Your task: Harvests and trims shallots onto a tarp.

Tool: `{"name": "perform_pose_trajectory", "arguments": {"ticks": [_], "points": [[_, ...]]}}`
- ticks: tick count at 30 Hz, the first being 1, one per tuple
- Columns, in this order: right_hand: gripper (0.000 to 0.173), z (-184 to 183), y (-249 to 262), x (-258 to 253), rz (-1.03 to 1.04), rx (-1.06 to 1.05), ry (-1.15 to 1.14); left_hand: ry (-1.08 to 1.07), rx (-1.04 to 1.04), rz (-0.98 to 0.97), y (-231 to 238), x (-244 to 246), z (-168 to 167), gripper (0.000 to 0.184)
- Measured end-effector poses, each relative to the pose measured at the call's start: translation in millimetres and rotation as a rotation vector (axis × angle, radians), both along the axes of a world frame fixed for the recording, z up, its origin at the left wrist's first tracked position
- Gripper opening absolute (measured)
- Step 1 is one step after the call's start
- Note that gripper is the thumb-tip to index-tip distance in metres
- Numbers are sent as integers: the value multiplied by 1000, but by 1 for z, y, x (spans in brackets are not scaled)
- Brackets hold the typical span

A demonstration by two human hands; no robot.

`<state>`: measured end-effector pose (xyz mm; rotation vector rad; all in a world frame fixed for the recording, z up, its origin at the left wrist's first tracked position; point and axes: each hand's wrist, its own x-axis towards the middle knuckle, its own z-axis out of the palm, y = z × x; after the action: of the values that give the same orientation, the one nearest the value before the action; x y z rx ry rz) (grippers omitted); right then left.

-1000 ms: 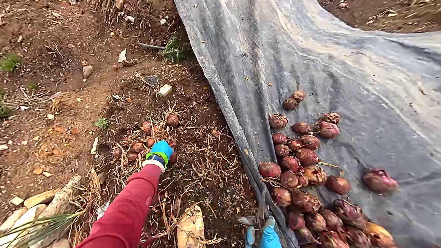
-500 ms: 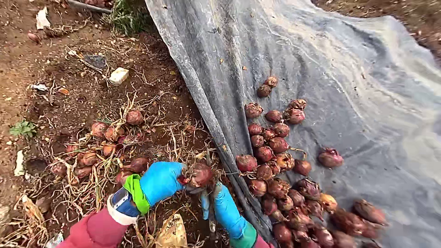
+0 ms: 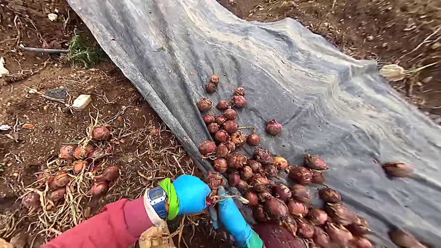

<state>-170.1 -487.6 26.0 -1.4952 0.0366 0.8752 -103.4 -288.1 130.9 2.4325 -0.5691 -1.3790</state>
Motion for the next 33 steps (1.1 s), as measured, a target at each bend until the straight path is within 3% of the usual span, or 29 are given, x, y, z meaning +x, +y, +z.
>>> {"name": "perform_pose_trajectory", "arguments": {"ticks": [2,4,6,7,8,9,10,11,13,17,19,21,24,26,28,30,33], "points": [[91,2,-16,3,-263,40,-47,-145,49,221,28,8,-7,31],[91,9,-28,13,-487,67,-40,-235,109,535,91,-3,-7,34],[91,6,-36,19,-512,36,-51,-271,146,786,171,-50,-11,36],[91,2,-34,20,-478,15,-48,-267,220,775,207,-87,-14,35],[90,-3,-28,19,-427,-16,-35,-193,364,640,231,-125,-9,35],[90,-10,-20,14,-360,-43,-6,-3,538,484,233,-153,8,38],[88,-18,-8,10,-289,-67,29,311,721,448,219,-158,24,44],[88,-25,7,7,-218,-89,64,475,769,429,215,-163,26,51],[89,-39,37,1,-62,-106,115,382,633,456,246,-183,-2,63],[97,-42,90,-9,177,-57,171,-66,553,912,275,-145,-103,65],[97,-41,107,-2,228,-59,166,-69,601,971,288,-113,-158,75],[100,-39,113,2,175,-45,233,-4,620,922,305,-89,-176,61],[103,-34,135,12,-14,-14,448,-12,444,796,316,-57,-130,53],[103,-41,150,18,43,13,456,-134,226,805,298,-44,-83,44],[99,-47,159,21,154,56,407,-225,60,804,270,-41,-56,36],[93,-50,166,27,178,75,348,-308,8,901,261,-42,-55,29],[94,-47,152,25,62,92,306,-434,56,1067,266,-37,-80,21]]}}
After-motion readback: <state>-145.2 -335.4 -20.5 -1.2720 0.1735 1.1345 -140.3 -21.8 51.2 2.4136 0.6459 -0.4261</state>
